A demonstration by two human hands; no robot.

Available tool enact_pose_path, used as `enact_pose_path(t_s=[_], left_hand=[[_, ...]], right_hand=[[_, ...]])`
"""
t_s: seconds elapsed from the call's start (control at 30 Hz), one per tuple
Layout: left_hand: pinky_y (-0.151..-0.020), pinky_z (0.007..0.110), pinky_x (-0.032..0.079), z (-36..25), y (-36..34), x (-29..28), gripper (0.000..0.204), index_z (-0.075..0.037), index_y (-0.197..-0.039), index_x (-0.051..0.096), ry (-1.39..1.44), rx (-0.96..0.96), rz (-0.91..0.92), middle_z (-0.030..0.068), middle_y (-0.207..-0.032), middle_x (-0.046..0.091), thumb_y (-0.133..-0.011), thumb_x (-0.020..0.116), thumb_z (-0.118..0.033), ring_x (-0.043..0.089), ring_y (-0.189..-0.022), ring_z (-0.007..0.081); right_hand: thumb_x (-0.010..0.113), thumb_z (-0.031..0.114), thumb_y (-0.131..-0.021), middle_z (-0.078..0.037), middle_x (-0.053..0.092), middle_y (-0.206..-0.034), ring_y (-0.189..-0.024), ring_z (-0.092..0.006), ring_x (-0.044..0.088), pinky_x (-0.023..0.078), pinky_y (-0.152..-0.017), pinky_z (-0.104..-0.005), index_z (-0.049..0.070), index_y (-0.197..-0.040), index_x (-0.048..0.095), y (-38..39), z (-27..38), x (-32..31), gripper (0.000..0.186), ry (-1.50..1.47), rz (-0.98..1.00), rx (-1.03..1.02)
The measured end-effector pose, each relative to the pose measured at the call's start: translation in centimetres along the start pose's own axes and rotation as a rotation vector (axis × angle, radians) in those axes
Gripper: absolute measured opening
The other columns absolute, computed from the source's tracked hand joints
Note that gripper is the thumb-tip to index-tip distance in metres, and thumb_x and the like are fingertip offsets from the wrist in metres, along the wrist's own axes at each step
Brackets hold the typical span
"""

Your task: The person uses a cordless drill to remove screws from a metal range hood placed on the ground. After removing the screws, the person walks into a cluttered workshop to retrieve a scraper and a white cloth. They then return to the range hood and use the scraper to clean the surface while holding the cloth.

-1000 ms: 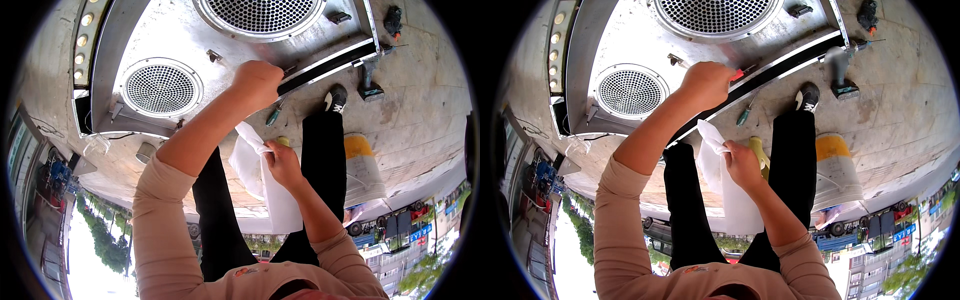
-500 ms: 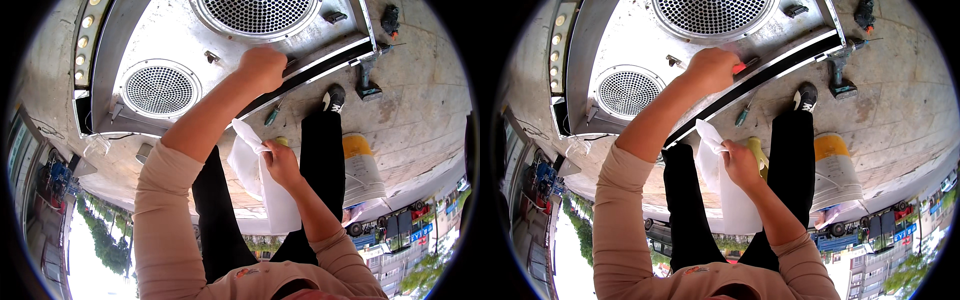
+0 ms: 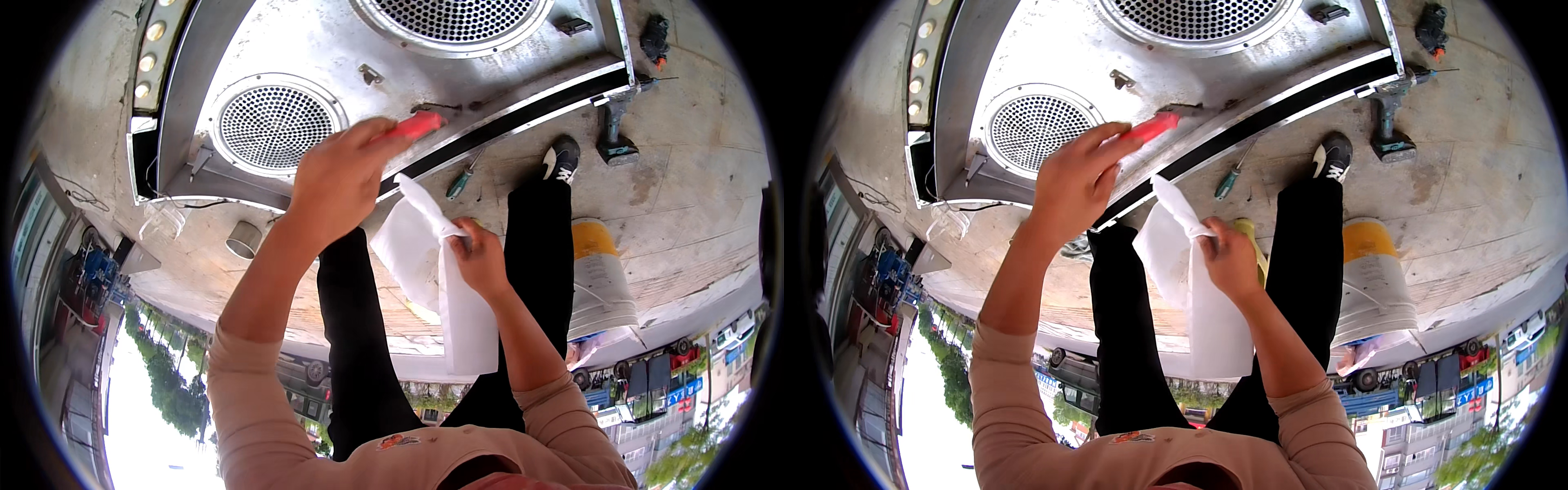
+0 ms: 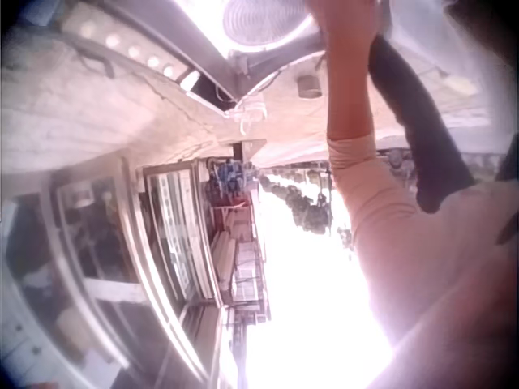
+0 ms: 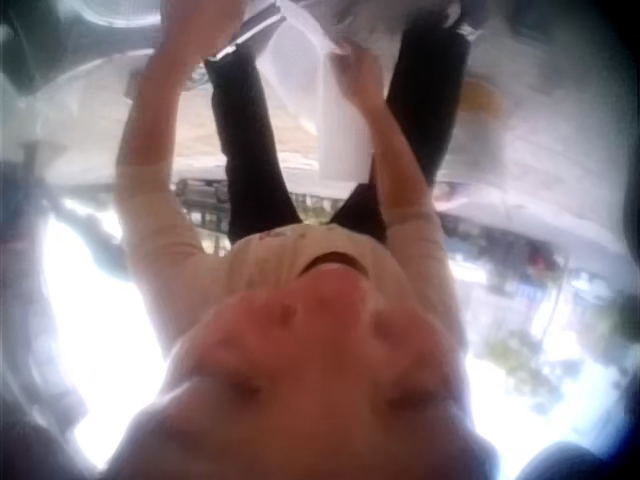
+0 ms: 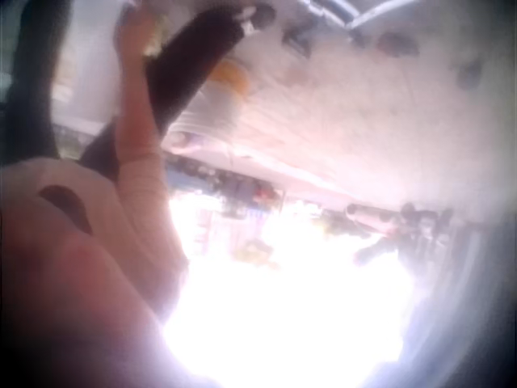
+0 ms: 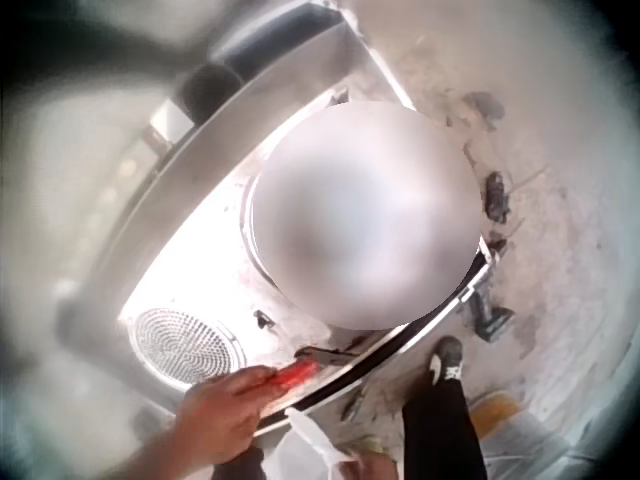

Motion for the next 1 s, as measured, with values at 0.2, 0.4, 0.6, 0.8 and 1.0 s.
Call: enact_pose_path(t_s=[0.2,0.4,0.6,0.8,1.0], left_hand=[[-0.074,0.038,0.052,2.9,13.6,-1.8,0.037,-0.013,-0.098,0.070,-0.073,0.046,-0.077,0.0120,-0.120,0.059,-0.068,0.066,0.008,0.061,-0.092,0.0312],[-0.073,0.036,0.055,3.9,20.0,0.8,0.036,-0.012,-0.095,0.070,0.022,0.047,0.000,0.0117,-0.119,0.059,-0.065,0.069,0.006,0.062,-0.089,0.0304],[-0.070,0.032,0.053,1.9,20.2,5.1,0.029,-0.012,-0.093,0.068,0.001,0.134,0.081,0.0033,-0.121,0.059,-0.064,0.070,-0.005,0.059,-0.089,0.0216],[-0.071,0.031,0.053,-0.3,19.2,7.1,0.032,-0.012,-0.095,0.067,0.087,0.126,0.130,0.0049,-0.125,0.056,-0.065,0.070,-0.004,0.059,-0.092,0.0216],[-0.071,0.031,0.054,-1.1,18.5,4.5,0.032,-0.012,-0.098,0.069,0.081,0.156,0.253,0.0062,-0.124,0.056,-0.067,0.069,-0.004,0.059,-0.092,0.0230]], right_hand=[[0.065,0.007,-0.085,-0.014,0.065,-0.090,-0.082,-0.0256,0.063,0.048,-0.076,-0.0324,0.002,-0.107,0.061,-0.5,-2.7,2.0,0.023,-0.209,0.004,0.078],[0.062,0.007,-0.090,-0.002,0.063,-0.099,-0.089,-0.0104,0.057,0.046,-0.080,-0.0259,0.003,-0.115,0.058,-0.6,-2.3,4.4,0.025,-0.690,0.083,0.161],[0.068,0.020,-0.089,-0.005,0.062,-0.105,-0.095,-0.0122,0.057,0.046,-0.084,-0.0279,0.004,-0.125,0.052,0.0,-1.4,6.6,0.042,-0.694,0.229,0.135],[0.065,0.011,-0.090,-0.005,0.063,-0.093,-0.085,-0.0098,0.057,0.047,-0.076,-0.0248,-0.002,-0.115,0.058,0.8,0.2,6.7,0.029,-0.572,0.129,0.137],[0.059,0.001,-0.088,-0.004,0.064,-0.082,-0.074,-0.0073,0.057,0.047,-0.065,-0.0234,-0.003,-0.100,0.064,0.8,-1.6,5.7,0.014,-0.531,0.031,0.125]])
Point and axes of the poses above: each hand's wrist, its own y-axis away from the middle knuckle, its own x-axis out of the palm, z = x × y, the point moved 9 cm from there along -y, towards the middle knuckle
